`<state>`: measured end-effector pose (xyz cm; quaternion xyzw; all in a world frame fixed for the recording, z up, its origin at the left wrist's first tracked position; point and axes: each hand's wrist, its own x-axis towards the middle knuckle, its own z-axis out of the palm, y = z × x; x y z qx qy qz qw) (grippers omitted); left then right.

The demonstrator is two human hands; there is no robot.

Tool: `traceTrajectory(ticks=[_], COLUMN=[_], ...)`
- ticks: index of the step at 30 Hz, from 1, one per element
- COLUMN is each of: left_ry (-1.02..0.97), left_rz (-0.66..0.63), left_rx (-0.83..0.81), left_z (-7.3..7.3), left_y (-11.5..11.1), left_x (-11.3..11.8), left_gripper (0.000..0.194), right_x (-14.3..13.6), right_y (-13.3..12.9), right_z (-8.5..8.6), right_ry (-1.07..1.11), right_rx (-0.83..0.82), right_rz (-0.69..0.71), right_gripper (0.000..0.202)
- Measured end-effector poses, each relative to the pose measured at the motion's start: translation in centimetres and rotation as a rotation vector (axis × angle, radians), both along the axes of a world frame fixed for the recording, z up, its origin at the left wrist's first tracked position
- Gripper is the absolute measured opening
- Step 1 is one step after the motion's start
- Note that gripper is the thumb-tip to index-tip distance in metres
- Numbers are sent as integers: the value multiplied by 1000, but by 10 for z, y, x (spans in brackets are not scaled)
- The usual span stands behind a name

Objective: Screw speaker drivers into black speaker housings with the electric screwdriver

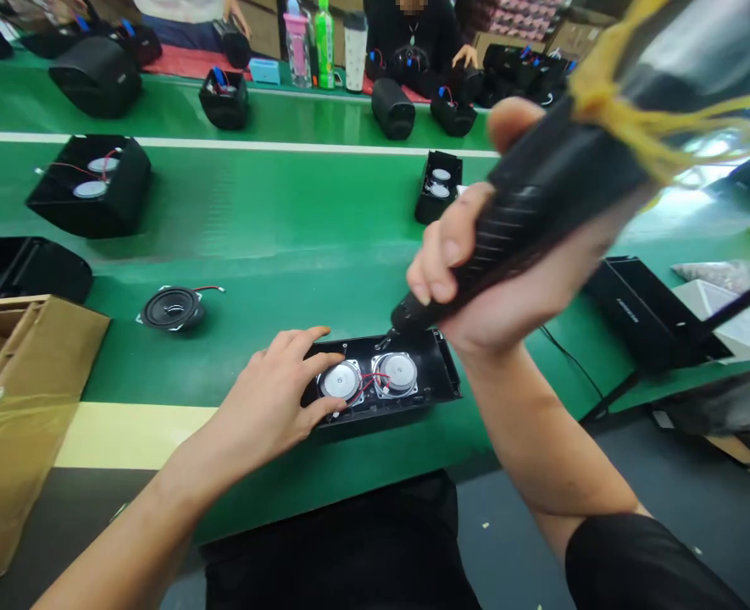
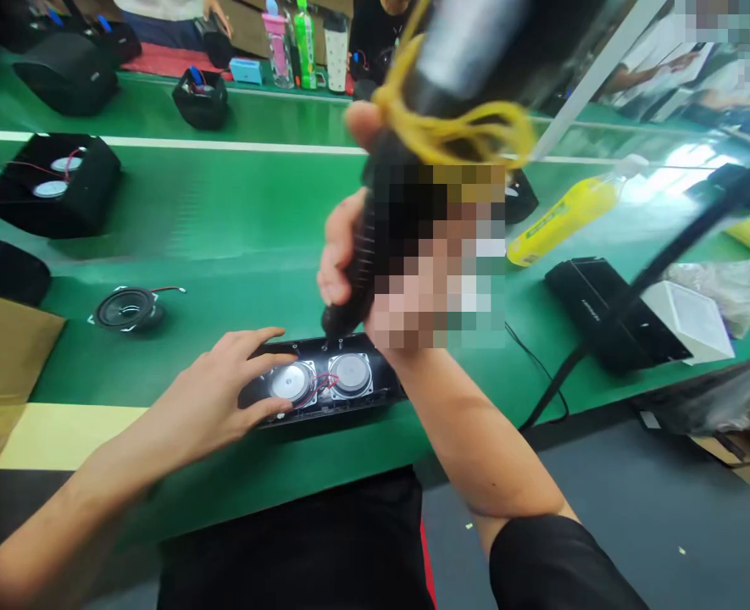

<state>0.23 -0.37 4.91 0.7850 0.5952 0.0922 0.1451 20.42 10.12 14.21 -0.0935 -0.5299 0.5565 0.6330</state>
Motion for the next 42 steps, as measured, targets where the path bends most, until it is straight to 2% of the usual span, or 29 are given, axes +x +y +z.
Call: traceTrajectory(ticks=[2, 5, 9, 18, 23, 30, 42], left_ry=[-20, -49, -88, -79, -77, -66, -22], left_rz=[13, 14, -19, -25, -16, -8, -13], left_rx=[6, 31, 60, 45, 43, 36, 48], left_z=[1, 1, -1, -4, -3, -1, -5], left_y=[1, 2, 4, 5, 5, 6, 5], left_x=[1, 1, 0, 1, 2, 4, 1], left_gripper=[43, 43, 43, 40, 39, 38, 37], right_x=[-14, -26, -34, -38, -39, -36, -40], right_y=[1, 3, 5, 8, 10, 10, 8], right_z=[-15, -34, -48, -58, -61, -63, -82], right_ry=[-4, -37, -34, -27, -10, -42, -113], right_rx=[3, -28, -40, -93, -74, -141, -24], right_rz=[19, 56, 78, 117, 159, 187, 350], right_gripper=[75, 65, 74, 73, 66, 58, 66])
